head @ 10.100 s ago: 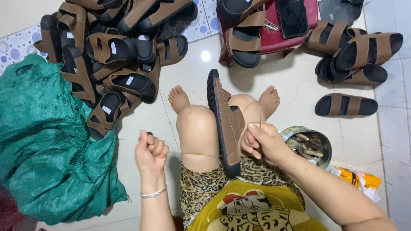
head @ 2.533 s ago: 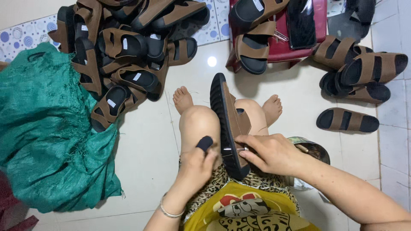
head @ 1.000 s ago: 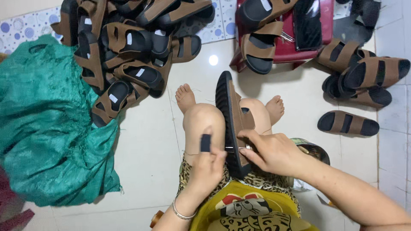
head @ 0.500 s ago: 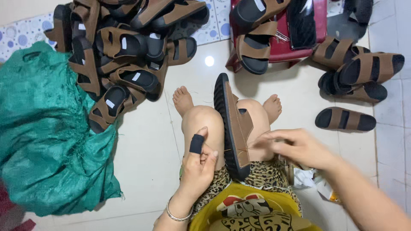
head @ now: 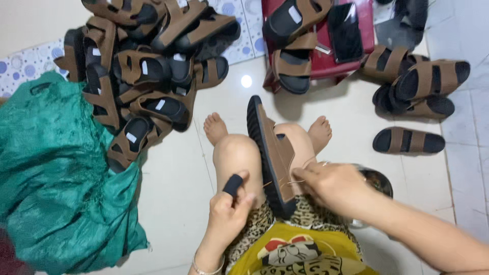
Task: The person sits on the floor and sews a brown sandal using a needle and thread. They repeatedly push the needle through the sole and pull the thread to secure the parts of the sandal.
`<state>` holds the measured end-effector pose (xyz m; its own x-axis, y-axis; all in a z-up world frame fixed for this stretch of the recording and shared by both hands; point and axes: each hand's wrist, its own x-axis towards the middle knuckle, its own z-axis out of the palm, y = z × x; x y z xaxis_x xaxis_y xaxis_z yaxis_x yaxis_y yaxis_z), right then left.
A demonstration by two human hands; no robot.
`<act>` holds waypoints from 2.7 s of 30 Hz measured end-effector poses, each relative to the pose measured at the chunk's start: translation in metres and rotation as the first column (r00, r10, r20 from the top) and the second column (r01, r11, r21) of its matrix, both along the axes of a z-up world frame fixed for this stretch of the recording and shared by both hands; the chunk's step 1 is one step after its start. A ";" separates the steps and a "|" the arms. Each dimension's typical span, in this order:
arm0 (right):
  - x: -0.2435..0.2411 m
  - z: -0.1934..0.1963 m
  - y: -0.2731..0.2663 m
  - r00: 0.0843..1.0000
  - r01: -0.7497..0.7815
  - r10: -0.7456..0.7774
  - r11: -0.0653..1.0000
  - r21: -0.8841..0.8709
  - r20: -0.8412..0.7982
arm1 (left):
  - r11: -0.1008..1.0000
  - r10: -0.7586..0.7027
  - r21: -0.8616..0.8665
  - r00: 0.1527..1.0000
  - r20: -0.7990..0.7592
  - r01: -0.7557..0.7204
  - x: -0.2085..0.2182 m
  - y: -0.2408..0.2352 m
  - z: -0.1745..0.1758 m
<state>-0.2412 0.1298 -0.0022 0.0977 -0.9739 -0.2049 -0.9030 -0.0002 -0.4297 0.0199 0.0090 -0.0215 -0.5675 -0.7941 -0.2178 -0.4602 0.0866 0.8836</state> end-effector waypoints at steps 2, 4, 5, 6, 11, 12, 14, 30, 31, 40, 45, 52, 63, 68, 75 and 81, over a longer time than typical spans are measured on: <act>0.019 -0.022 0.002 0.989 0.117 -0.103 0.984 -0.137 0.104 | 0.967 -0.248 0.090 0.955 0.163 0.236 -0.001 -0.007 0.013; -0.012 -0.063 0.025 0.902 0.394 -0.399 0.917 0.064 0.165 | 0.944 -0.328 0.081 0.892 0.312 0.319 0.017 -0.006 -0.002; -0.029 -0.084 0.035 0.733 0.614 -0.662 0.743 0.267 0.155 | 0.912 -0.394 0.083 0.802 0.448 0.401 0.025 -0.006 -0.008; -0.070 -0.089 0.045 0.732 0.615 -0.663 0.742 0.268 0.156 | 0.912 -0.394 0.084 0.802 0.449 0.402 0.029 -0.011 0.001; -0.218 -0.108 0.108 0.554 0.786 -0.831 0.542 -0.296 -0.050 | 0.781 -0.497 0.398 0.865 -0.073 0.482 0.050 -0.021 0.003; -0.192 -0.087 0.092 0.558 0.784 -0.828 0.547 -0.295 -0.053 | 0.782 -0.492 0.401 0.867 -0.075 0.478 0.038 -0.022 0.010; -0.135 -0.048 0.065 0.725 0.672 -0.672 0.644 -0.366 0.148 | 0.788 -0.013 0.493 0.810 -0.586 0.369 0.018 -0.025 0.022; 0.014 0.006 -0.014 0.469 0.153 -0.154 0.984 0.092 0.870 | 0.698 0.658 0.711 0.471 -0.588 -0.088 0.066 -0.118 -0.022; 0.021 -0.006 -0.015 0.205 0.184 -0.252 0.959 0.215 0.946 | 0.687 0.671 0.709 0.511 -0.537 -0.157 0.072 -0.116 -0.033; -0.006 -0.051 -0.022 0.027 0.615 -0.580 0.652 0.444 0.814 | 0.568 0.661 0.764 0.723 -0.201 -0.307 0.124 -0.111 -0.100; -0.059 -0.051 0.010 0.330 0.780 -0.740 0.563 0.271 0.587 | 0.959 0.263 -0.159 0.524 0.810 -0.236 0.147 -0.115 -0.107; -0.008 -0.012 0.006 0.930 0.115 -0.177 0.972 0.203 0.322 | 0.969 0.022 -0.247 1.000 0.012 -0.018 0.011 -0.048 -0.022; -0.009 -0.005 -0.003 0.973 -0.001 -0.024 0.994 0.108 0.228 | 0.715 -0.458 -0.510 0.872 0.174 0.478 -0.023 -0.023 -0.007; -0.002 0.003 -0.003 0.999 -0.028 0.024 0.991 0.133 0.034 | 0.673 -0.411 -0.572 0.880 0.237 0.469 -0.025 -0.018 -0.013; 0.010 0.019 -0.012 0.975 -0.124 0.171 0.948 0.294 -0.139 | 0.617 -0.357 -0.664 0.902 0.242 0.422 -0.027 -0.011 -0.022; 0.019 0.008 -0.036 0.998 -0.053 0.058 0.994 0.098 -0.041 | 0.573 -0.339 -0.707 0.906 0.254 0.413 -0.029 -0.008 -0.036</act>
